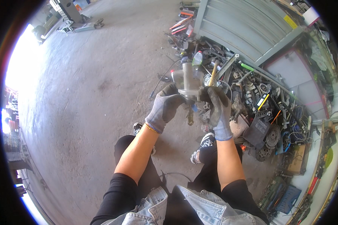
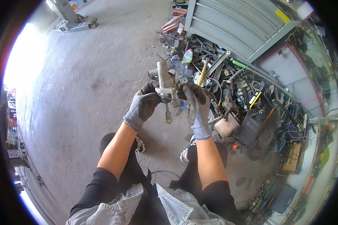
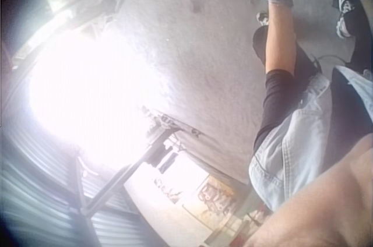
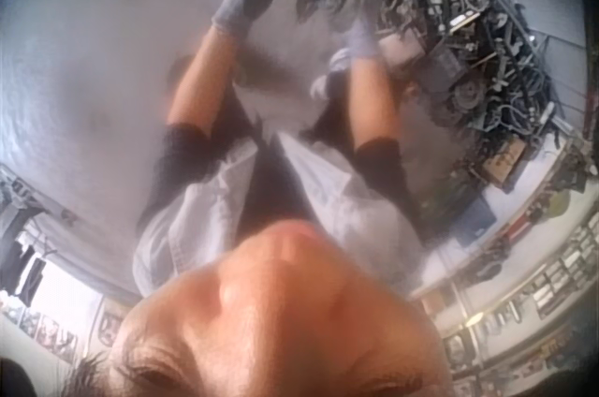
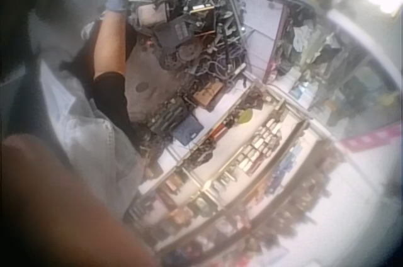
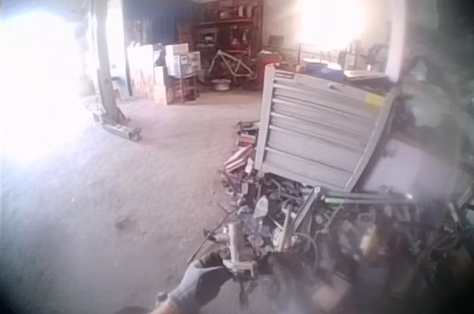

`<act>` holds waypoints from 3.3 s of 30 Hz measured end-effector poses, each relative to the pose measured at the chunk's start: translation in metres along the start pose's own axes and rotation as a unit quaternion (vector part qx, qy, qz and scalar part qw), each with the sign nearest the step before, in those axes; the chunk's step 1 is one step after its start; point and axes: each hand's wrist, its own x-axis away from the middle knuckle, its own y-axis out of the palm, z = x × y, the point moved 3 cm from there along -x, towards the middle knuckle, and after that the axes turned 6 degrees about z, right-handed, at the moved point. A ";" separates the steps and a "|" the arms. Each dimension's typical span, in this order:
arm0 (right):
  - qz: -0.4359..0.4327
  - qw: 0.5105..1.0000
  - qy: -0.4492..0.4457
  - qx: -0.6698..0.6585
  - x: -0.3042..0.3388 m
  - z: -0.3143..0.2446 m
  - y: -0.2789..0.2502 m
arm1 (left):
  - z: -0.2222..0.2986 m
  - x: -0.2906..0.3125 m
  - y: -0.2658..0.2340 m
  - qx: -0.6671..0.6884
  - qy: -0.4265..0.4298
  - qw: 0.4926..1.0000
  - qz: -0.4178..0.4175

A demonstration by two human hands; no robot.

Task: The person holds a small mechanical component and repeatedly rotates a brass-colored rod or pin within it using both gloved hands. The person turns the component over and adjusts the rod's position multiple times while working in a cluttered workshop.

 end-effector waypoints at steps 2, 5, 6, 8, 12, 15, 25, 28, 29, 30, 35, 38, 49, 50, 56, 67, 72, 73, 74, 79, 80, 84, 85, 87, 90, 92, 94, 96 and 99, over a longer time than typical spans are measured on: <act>-0.006 0.999 -0.045 -0.004 -0.003 -0.006 0.001 | -0.002 0.000 0.000 -0.027 -0.021 0.999 -0.016; -0.014 0.998 -0.030 0.055 -0.006 -0.009 -0.004 | -0.010 0.001 -0.004 -0.032 -0.042 0.998 -0.040; -0.017 0.997 -0.015 0.078 -0.006 -0.008 -0.007 | -0.013 0.001 -0.006 -0.027 -0.046 0.997 -0.048; -0.013 0.999 0.025 0.016 -0.007 -0.004 -0.010 | -0.018 -0.002 -0.009 -0.178 0.032 0.981 -0.070; 0.015 0.999 0.026 -0.011 -0.009 0.003 -0.015 | -0.036 -0.006 -0.016 -0.063 0.008 0.994 -0.085; 0.002 0.999 -0.005 0.032 -0.013 0.002 -0.016 | -0.041 -0.008 -0.018 -0.218 0.081 0.966 -0.115; 0.025 0.997 -0.019 0.071 -0.011 -0.003 -0.012 | -0.028 -0.002 0.004 -0.086 -0.090 0.988 -0.089; 0.005 0.994 -0.046 0.095 -0.015 0.001 -0.014 | -0.026 0.007 0.018 -0.045 -0.148 0.984 -0.091; -0.007 0.993 -0.048 0.105 -0.017 0.003 -0.016 | -0.024 0.010 0.021 -0.089 -0.132 0.982 -0.103; -0.008 0.987 -0.077 0.142 -0.019 0.003 -0.018 | -0.022 0.012 0.021 -0.121 -0.128 0.981 -0.084; -0.009 0.967 -0.142 0.211 -0.021 0.005 -0.027 | -0.015 0.017 0.024 -0.161 -0.107 0.980 -0.050; -0.024 0.971 -0.081 0.224 -0.020 0.005 -0.027 | -0.013 0.016 0.022 -0.217 -0.105 0.969 -0.049; -0.052 0.974 -0.029 0.220 -0.019 0.014 -0.026 | 0.007 0.021 0.028 -0.483 0.257 0.837 -0.014; -0.043 0.972 -0.028 0.228 -0.019 0.016 -0.026 | 0.011 0.021 0.027 -0.511 0.259 0.819 -0.008; -0.047 0.984 0.054 0.162 -0.018 0.022 -0.024 | 0.021 0.023 0.031 -0.498 0.309 0.810 -0.006; 0.003 0.988 0.090 0.128 -0.010 0.025 -0.013 | 0.032 0.030 0.037 -0.594 0.360 0.719 0.008; -0.036 0.985 0.030 0.165 -0.007 0.015 -0.005 | 0.031 0.025 0.030 -0.548 0.277 0.789 -0.015; -0.040 0.984 0.034 0.172 -0.005 0.012 -0.004 | 0.030 0.023 0.026 -0.529 0.243 0.813 -0.026; -0.045 0.982 0.039 0.178 -0.003 0.009 -0.002 | 0.029 0.021 0.023 -0.509 0.203 0.836 -0.036; -0.043 0.982 0.032 0.182 0.007 -0.003 0.005 | 0.030 0.016 0.014 -0.398 0.082 0.911 -0.073; -0.050 0.984 0.013 0.172 0.007 -0.005 0.007 | 0.030 0.016 0.014 -0.387 0.065 0.917 -0.077; -0.055 0.987 0.020 0.149 0.007 -0.005 0.008 | 0.034 0.018 0.017 -0.356 0.036 0.929 -0.089; -0.062 0.987 0.029 0.146 0.006 -0.005 0.008 | 0.034 0.019 0.017 -0.356 0.004 0.931 -0.086; -0.070 0.986 0.032 0.145 0.006 -0.005 0.006 | 0.034 0.019 0.017 -0.357 -0.050 0.929 -0.082; -0.077 0.986 0.005 0.151 0.008 -0.005 0.005 | 0.032 0.019 0.014 -0.303 -0.147 0.939 -0.074; -0.085 0.984 -0.026 0.157 0.008 -0.006 0.006 | 0.030 0.018 0.012 -0.281 -0.168 0.943 -0.064; -0.067 0.981 -0.039 0.180 0.007 -0.004 0.006 | 0.030 0.016 0.013 -0.312 -0.113 0.941 -0.065; -0.055 0.982 -0.028 0.178 0.002 -0.002 0.004 | 0.031 0.013 0.017 -0.393 0.017 0.917 -0.070; -0.053 0.983 0.009 0.175 -0.005 0.004 0.001 | 0.030 0.016 0.024 -0.501 0.193 0.844 -0.017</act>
